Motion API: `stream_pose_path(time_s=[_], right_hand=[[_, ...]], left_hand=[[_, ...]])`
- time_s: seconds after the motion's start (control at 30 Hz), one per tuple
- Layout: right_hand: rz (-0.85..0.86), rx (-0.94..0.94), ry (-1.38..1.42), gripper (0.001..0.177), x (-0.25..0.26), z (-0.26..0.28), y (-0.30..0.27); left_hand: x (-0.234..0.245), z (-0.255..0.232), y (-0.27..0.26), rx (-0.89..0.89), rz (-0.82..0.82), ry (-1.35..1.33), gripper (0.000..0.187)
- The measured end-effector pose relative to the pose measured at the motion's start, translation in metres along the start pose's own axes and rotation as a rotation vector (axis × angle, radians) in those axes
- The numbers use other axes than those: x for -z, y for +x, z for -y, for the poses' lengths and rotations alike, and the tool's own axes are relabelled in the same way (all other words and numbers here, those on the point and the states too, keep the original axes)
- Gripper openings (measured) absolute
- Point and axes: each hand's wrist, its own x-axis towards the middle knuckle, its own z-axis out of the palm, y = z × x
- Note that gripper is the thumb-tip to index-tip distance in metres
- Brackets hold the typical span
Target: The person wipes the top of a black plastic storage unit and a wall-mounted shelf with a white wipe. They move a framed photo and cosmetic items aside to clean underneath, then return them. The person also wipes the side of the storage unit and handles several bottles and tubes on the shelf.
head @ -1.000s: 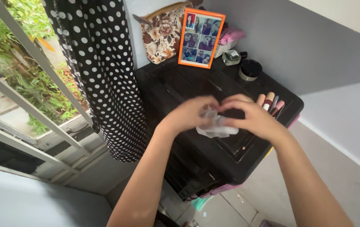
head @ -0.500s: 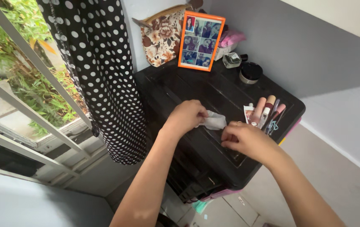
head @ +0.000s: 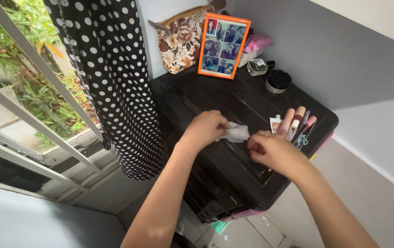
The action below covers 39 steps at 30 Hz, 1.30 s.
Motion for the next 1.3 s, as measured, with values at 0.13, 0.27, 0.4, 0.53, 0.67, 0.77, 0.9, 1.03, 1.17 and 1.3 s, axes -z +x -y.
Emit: stream_pose_path(time_s=[0.13, 0.27, 0.4, 0.53, 0.67, 0.77, 0.9, 1.03, 1.17, 1.3], right_hand=[[-0.004, 0.042, 0.143, 0.017, 0.004, -0.007, 0.002], [0.010, -0.032, 0.149, 0.022, 0.001, -0.003, 0.001], [-0.002, -0.016, -0.005, 0.022, -0.003, 0.004, 0.003], [0.004, -0.056, -0.051, 0.016, -0.006, 0.008, 0.006], [-0.027, 0.007, -0.106, 0.017, -0.008, 0.010, 0.006], [0.016, 0.024, -0.116, 0.016, -0.008, 0.012, 0.007], [0.041, 0.026, -0.131, 0.015, -0.006, 0.016, 0.008], [0.058, 0.030, -0.133, 0.017, -0.002, 0.021, 0.012], [0.101, -0.021, -0.127, 0.021, -0.003, 0.022, 0.015], [0.054, 0.020, -0.121, 0.018, -0.007, 0.015, 0.013]], left_hand=[[0.003, -0.004, 0.000, 0.003, -0.006, -0.008, 0.017], [0.004, -0.004, 0.001, 0.059, 0.019, -0.032, 0.017], [0.004, -0.002, 0.002, 0.057, 0.013, -0.034, 0.018], [0.001, 0.003, 0.002, -0.021, -0.022, -0.023, 0.019], [-0.002, 0.007, 0.003, 0.020, 0.003, -0.041, 0.020], [-0.003, 0.008, 0.004, 0.014, -0.005, -0.038, 0.022], [-0.004, 0.006, 0.005, -0.007, -0.016, 0.011, 0.022], [-0.003, 0.002, 0.005, 0.027, -0.023, 0.005, 0.022], [-0.002, 0.002, 0.003, 0.043, -0.010, -0.002, 0.020], [-0.005, 0.005, 0.004, 0.000, -0.028, 0.021, 0.019]])
